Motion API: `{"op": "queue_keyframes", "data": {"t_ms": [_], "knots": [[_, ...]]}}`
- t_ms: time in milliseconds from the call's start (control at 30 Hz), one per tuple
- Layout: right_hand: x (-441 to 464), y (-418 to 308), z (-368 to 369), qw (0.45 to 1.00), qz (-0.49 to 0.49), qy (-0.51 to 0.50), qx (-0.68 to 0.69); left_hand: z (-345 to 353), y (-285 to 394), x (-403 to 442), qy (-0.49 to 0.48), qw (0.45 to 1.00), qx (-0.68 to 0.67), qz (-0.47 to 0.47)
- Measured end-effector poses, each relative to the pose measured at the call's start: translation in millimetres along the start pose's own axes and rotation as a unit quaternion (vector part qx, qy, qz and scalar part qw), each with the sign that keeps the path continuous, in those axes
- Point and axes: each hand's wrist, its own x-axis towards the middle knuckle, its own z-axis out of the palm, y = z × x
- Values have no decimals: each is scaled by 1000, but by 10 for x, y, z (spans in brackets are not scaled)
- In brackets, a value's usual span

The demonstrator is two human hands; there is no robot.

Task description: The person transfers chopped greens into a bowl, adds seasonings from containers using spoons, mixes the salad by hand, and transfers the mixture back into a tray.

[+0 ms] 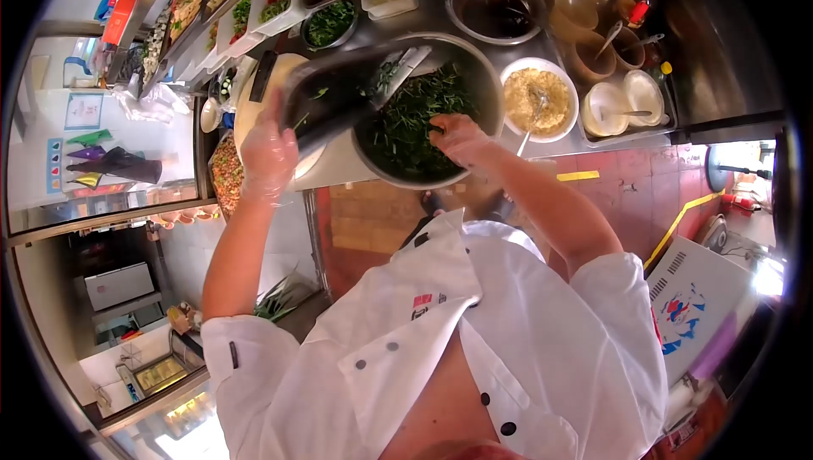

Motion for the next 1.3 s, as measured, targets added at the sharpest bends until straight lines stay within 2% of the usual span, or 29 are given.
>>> {"op": "queue_keyframes", "data": {"t_ms": [67, 100, 167, 233, 267, 300, 367, 433, 500, 567, 600, 633, 700, 833, 867, 900, 967, 1000, 1067, 1200, 1233, 1300], "knots": [[82, 27, 95, 989, -2, -41, -144, 221, -484, -206, 32, 993, -15, -111], [89, -11, 132, 988, -3, -40, -147, 210, -595, -291, 14, 973, -92, -211], [89, -97, 209, 973, -14, -36, -229, 490, -1139, -699, 80, 967, -150, -189], [111, -125, 341, 968, -18, -2, -250, 664, -1394, -1140, 65, 901, -170, -394], [123, -196, 371, 963, 3, -10, -271, 759, -1521, -1382, 78, 834, -305, -454], [149, -253, 401, 956, 23, -18, -293, 845, -1634, -1632, 92, 745, -432, -500], [251, -210, 520, 956, 65, -49, -284, 962, -1659, -2142, 127, 502, -554, -652], [299, -257, 596, 952, 87, -57, -289, 1268, -1610, -2611, 156, 395, -582, -694], [349, -296, 672, 944, 108, -67, -306, 1615, -1562, -2745, 108, 424, -534, -723], [356, -377, 696, 939, 125, -79, -310, 1973, -1572, -2719, 116, 422, -550, -712], [401, -423, 676, 940, 136, -77, -304, 2082, -1552, -2665, 141, 382, -596, -692], [431, -441, 671, 937, 136, -75, -313, 2118, -1552, -2649, 143, 375, -601, -692], [451, -402, 688, 933, 126, -74, -329, 2042, -1543, -2595, 141, 247, -651, -704], [484, -289, 721, 927, 136, -89, -338, 1780, -1608, -2601, 190, 258, -651, -688], [500, -256, 744, 923, 138, -94, -347, 1847, -1641, -2526, 199, 313, -610, -700], [471, -264, 769, 921, 144, -97, -348, 1730, -1631, -2324, 196, 340, -591, -704], [495, -323, 776, 909, 153, -91, -376, 1836, -1748, -2045, 197, 300, -566, -742], [507, -325, 784, 909, 153, -90, -378, 1898, -1794, -1965, 198, 299, -568, -741], [543, -289, 828, 899, 165, -97, -394, 2016, -1870, -1820, 195, 328, -571, -727], [525, -265, 914, 898, 177, -85, -393, 2128, -1938, -1788, 149, 327, -547, -756], [515, -325, 944, 895, 188, -91, -393, 2086, -1974, -1949, 3, 518, -476, -711], [546, -230, 917, 893, 201, -76, -395, 1849, -1781, -1814, -50, 567, -428, -702]]}}
